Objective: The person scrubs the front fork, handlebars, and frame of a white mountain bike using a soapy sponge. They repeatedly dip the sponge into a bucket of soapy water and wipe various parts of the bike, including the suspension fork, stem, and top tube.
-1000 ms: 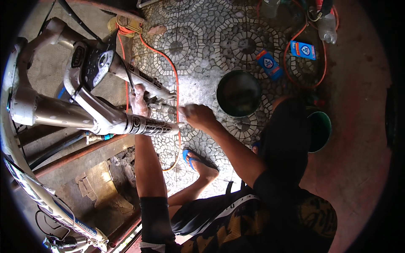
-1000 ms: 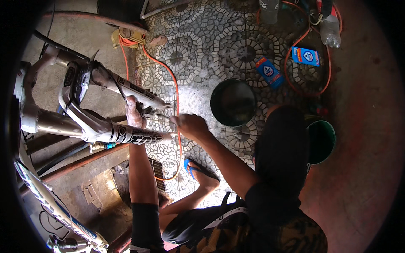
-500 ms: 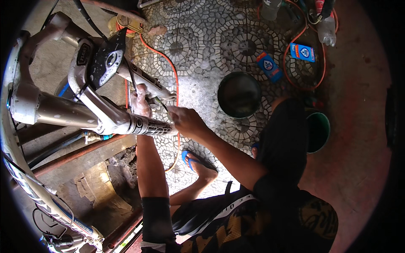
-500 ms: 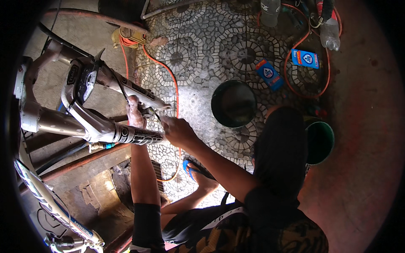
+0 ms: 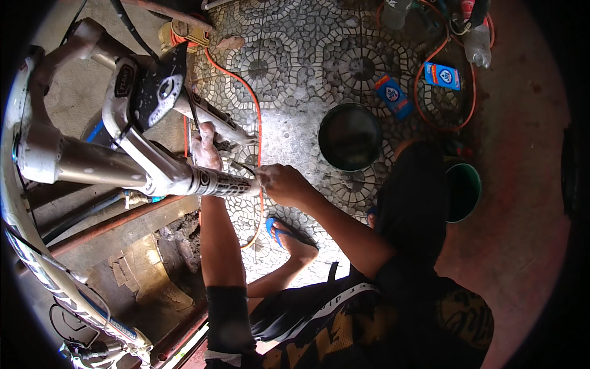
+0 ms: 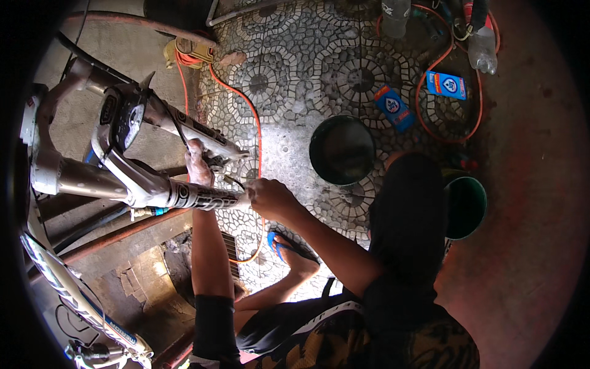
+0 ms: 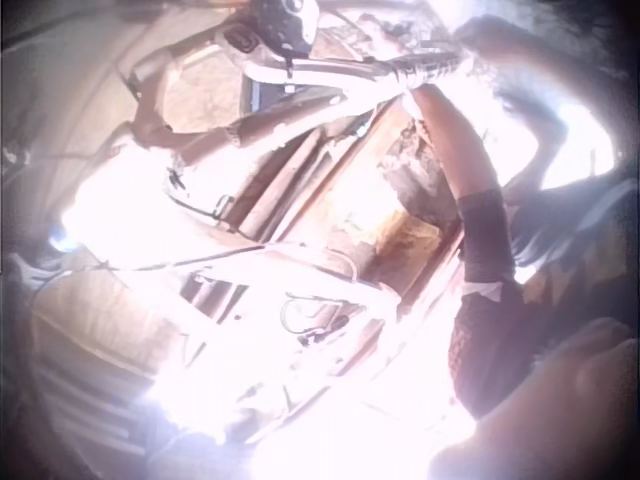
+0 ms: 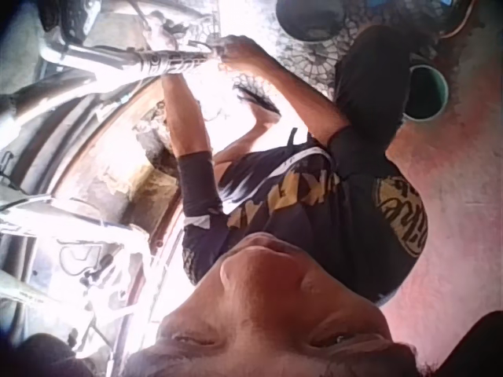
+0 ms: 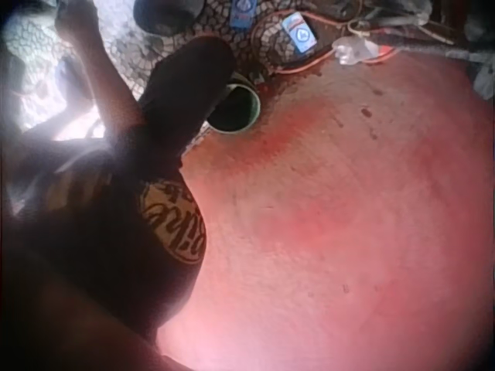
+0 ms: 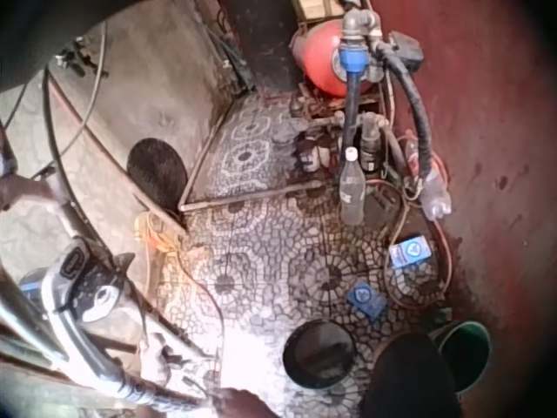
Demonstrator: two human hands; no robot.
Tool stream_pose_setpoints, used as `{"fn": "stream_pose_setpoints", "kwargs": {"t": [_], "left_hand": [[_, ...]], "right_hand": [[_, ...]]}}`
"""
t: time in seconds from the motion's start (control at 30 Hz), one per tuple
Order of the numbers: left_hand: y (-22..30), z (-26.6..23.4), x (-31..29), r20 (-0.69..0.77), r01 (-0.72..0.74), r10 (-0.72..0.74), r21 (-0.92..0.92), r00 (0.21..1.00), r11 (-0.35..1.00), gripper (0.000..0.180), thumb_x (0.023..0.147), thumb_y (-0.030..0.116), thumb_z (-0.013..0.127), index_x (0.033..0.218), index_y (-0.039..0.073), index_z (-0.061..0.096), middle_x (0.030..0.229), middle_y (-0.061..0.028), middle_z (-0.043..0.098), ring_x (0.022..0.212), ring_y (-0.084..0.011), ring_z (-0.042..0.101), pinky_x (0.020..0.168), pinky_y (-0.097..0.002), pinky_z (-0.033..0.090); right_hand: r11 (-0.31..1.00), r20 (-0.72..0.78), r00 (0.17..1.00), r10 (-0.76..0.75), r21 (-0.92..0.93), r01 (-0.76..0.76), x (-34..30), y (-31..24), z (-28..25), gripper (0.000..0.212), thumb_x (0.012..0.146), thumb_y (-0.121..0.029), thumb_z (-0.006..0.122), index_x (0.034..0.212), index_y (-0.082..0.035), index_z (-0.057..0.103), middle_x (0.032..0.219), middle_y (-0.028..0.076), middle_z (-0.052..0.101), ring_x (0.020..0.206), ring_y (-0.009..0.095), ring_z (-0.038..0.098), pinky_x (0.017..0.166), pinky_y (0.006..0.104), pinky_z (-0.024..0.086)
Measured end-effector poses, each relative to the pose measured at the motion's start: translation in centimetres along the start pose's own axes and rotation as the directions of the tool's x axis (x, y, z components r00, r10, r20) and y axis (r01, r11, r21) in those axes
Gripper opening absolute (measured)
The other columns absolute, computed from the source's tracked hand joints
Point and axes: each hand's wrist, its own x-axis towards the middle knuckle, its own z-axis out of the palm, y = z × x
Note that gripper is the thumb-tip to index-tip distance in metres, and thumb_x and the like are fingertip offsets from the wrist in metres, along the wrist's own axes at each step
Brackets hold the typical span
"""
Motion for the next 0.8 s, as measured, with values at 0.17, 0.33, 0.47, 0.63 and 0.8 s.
{"fn": "stream_pose_setpoints", "kwargs": {"t": [0.17,0.33,0.47,0.63,0.8], "left_hand": [[0.4,1.4,0.0,0.014,-0.15,0.153,-0.127,0.988,0.981,0.082,0.085,0.076,0.058,0.098,-0.004,0.059,0.083,-0.0073,0.058,0.075,-0.0168,0.049,0.072,-0.0336,0.039],[0.4,1.3,0.3,-0.034,-0.054,0.051,-0.115,0.998,0.992,0.077,0.087,0.072,0.06,0.106,-0.002,0.06,0.091,-0.0071,0.062,0.08,-0.0165,0.055,0.073,-0.0328,0.044],[-0.7,0.3,0.5,-0.019,0.003,-0.002,0.054,1.0,0.999,0.068,0.087,0.069,0.063,0.112,0.006,0.061,0.094,-0.0011,0.061,0.081,-0.0135,0.056,0.071,-0.0316,0.045],[-1.8,0.3,0.2,-0.094,0.017,-0.017,0.002,0.995,1.0,0.066,0.088,0.068,0.063,0.111,0.006,0.061,0.095,0.0003,0.059,0.083,-0.0122,0.052,0.077,-0.0303,0.042],[-0.2,-0.1,-0.4,-0.088,-0.092,0.12,0.275,0.989,0.957,0.071,0.094,0.065,0.056,0.121,0.0,0.059,0.108,-0.0051,0.059,0.097,-0.0172,0.051,0.09,-0.0321,0.041]], "right_hand": [[0.988,-0.119,0.993,0.015,-0.15,-0.033,-1.1,0.3,-3.0,0.033,0.102,-0.028,0.042,0.119,-0.014,0.067,0.105,0.016,0.072,0.088,0.036,0.071,0.081,0.0488,0.055],[0.968,0.027,1.0,-0.004,-0.25,0.011,3.1,-4.8,-7.5,0.035,0.096,-0.029,0.052,0.116,-0.005,0.065,0.106,0.02,0.071,0.089,0.037,0.071,0.08,0.0479,0.057],[0.9,0.056,0.998,-0.038,-0.432,0.059,4.2,-8.0,-10.4,0.031,0.081,-0.014,0.057,0.103,0.0,0.073,0.107,0.019,0.072,0.099,0.032,0.071,0.081,0.0434,0.058],[0.861,0.031,0.996,-0.082,-0.502,0.086,4.2,-8.9,-11.5,0.031,0.081,-0.017,0.059,0.104,-0.001,0.073,0.104,0.016,0.073,0.097,0.032,0.071,0.081,0.0439,0.058],[0.9,0.084,0.993,-0.087,-0.421,0.115,4.5,-7.5,-11.1,0.032,0.092,-0.032,0.06,0.106,-0.006,0.071,0.1,0.016,0.073,0.09,0.032,0.07,0.078,0.0436,0.055]]}}
